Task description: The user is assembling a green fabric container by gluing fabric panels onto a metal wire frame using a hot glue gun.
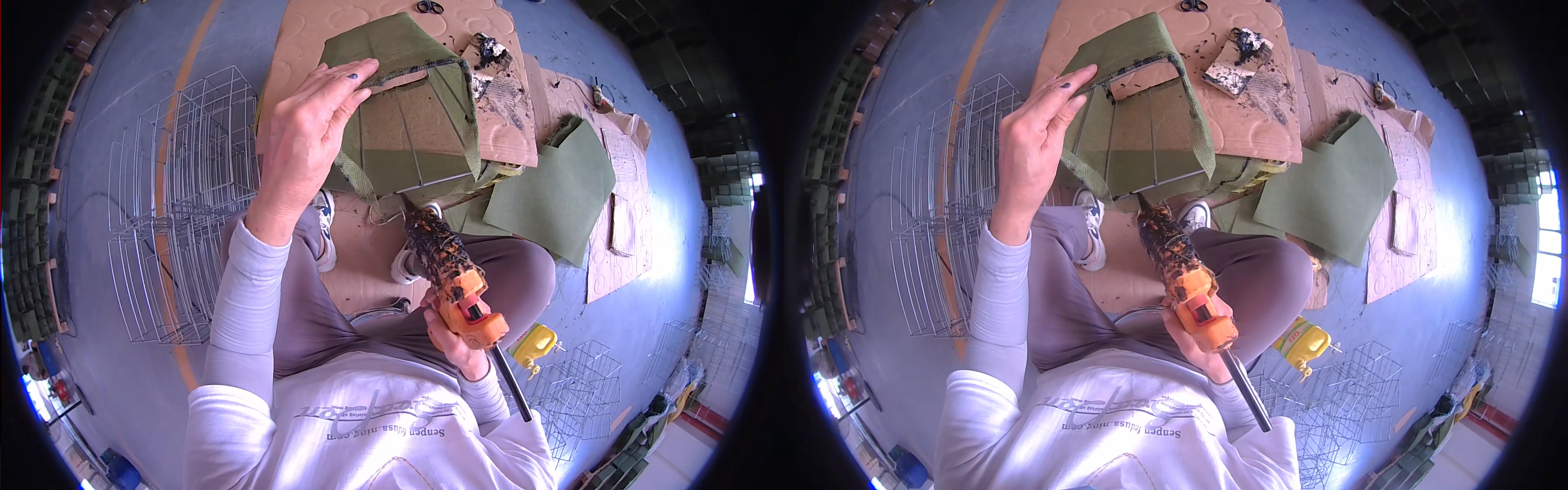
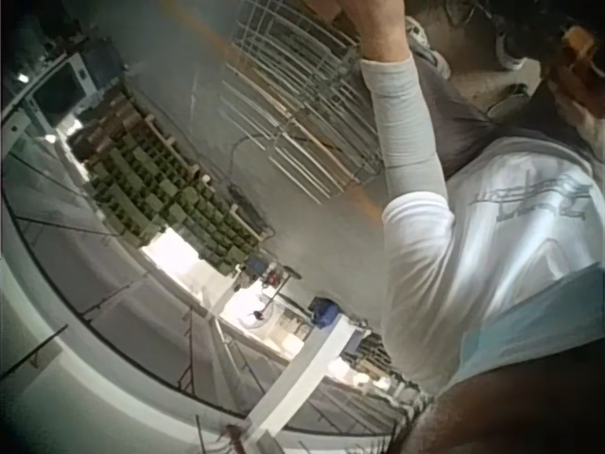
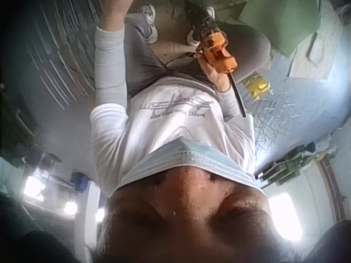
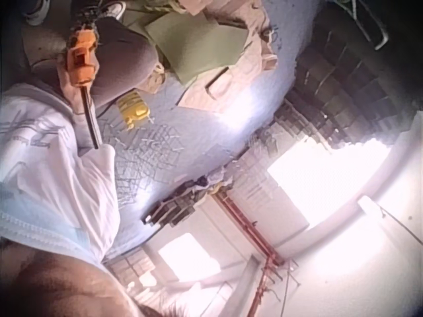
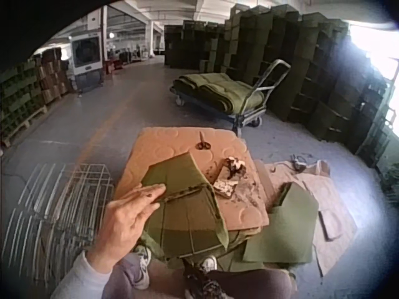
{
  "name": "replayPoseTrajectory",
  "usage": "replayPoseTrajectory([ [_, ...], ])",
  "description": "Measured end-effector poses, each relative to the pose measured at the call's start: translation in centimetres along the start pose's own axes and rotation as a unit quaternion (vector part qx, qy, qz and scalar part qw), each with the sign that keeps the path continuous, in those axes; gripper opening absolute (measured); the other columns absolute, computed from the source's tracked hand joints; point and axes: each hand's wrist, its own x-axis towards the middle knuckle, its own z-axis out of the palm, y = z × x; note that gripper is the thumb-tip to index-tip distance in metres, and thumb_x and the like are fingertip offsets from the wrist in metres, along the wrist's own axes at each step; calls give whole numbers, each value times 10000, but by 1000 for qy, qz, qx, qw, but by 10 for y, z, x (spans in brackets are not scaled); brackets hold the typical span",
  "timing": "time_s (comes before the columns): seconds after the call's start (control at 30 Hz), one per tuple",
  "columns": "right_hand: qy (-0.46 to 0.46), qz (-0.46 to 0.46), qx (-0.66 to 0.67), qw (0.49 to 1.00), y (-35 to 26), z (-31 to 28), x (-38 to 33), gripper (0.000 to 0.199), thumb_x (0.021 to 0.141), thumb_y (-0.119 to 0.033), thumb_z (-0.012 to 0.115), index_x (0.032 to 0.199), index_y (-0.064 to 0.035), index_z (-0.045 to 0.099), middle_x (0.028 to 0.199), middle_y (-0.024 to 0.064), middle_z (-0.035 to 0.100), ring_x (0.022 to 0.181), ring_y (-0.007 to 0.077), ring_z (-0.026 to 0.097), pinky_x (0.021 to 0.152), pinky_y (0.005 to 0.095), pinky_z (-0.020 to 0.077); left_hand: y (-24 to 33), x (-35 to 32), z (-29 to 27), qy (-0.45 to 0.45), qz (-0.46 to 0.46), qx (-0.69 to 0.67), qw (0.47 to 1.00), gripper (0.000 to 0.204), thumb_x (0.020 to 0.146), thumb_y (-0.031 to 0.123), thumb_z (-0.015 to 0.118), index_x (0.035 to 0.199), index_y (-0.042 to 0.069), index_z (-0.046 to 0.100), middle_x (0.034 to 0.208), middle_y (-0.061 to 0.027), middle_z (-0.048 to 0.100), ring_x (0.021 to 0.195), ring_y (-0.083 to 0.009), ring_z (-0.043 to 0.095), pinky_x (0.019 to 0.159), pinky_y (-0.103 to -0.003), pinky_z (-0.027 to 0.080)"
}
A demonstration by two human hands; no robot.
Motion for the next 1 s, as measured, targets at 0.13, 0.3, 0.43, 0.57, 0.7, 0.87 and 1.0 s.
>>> replayPoseTrajectory([
  [0.13,-11,-86,-55,995,-3,-2,7,170,798,-25,691,959,-40,640,867,67,663,785,222,648,740,321,509,-4,4,4,14,20,-13,1000,263,872,30,655,1135,19,671,1053,-159,701,968,-309,676,950,-395,508],
  [0.3,-12,-67,-42,997,4,7,6,118,802,-37,699,913,-44,662,860,70,665,790,222,652,719,321,512,-2,7,10,19,8,-29,999,245,888,46,643,1129,15,672,1046,-161,702,956,-310,678,944,-391,511],
  [0.43,-16,-39,10,999,-2,8,6,117,807,-29,691,917,-45,656,885,62,662,814,205,641,739,312,502,-4,8,10,25,16,-30,999,251,910,42,625,1156,18,672,1057,-170,701,955,-296,689,840,-354,530],
  [0.57,-66,-70,-27,995,5,-7,9,275,836,30,580,1100,-12,516,977,61,565,927,155,545,853,297,445,-5,10,12,21,23,-29,999,255,913,40,619,1163,14,666,1058,-173,696,950,-300,687,829,-352,530],
  [0.7,-43,-65,8,997,4,-7,9,280,834,33,574,1102,-11,509,974,65,556,916,158,543,838,298,447,-4,15,14,5,23,-32,999,257,915,42,612,1166,10,659,1039,-179,693,922,-309,681,818,-352,530],
  [0.87,7,8,60,998,-4,-8,7,295,831,45,577,1109,-14,498,973,70,549,923,166,560,835,300,458,-5,24,22,-11,36,-27,999,255,918,54,608,1165,13,659,1013,-182,693,892,-311,677,805,-356,531],
  [1.0,55,-67,32,996,-2,-8,13,146,832,7,639,975,-2,612,835,48,602,757,136,587,662,283,476,-7,28,27,-15,41,-21,999,231,898,115,635,1104,21,682,990,-163,707,895,-322,680,812,-393,542],
])
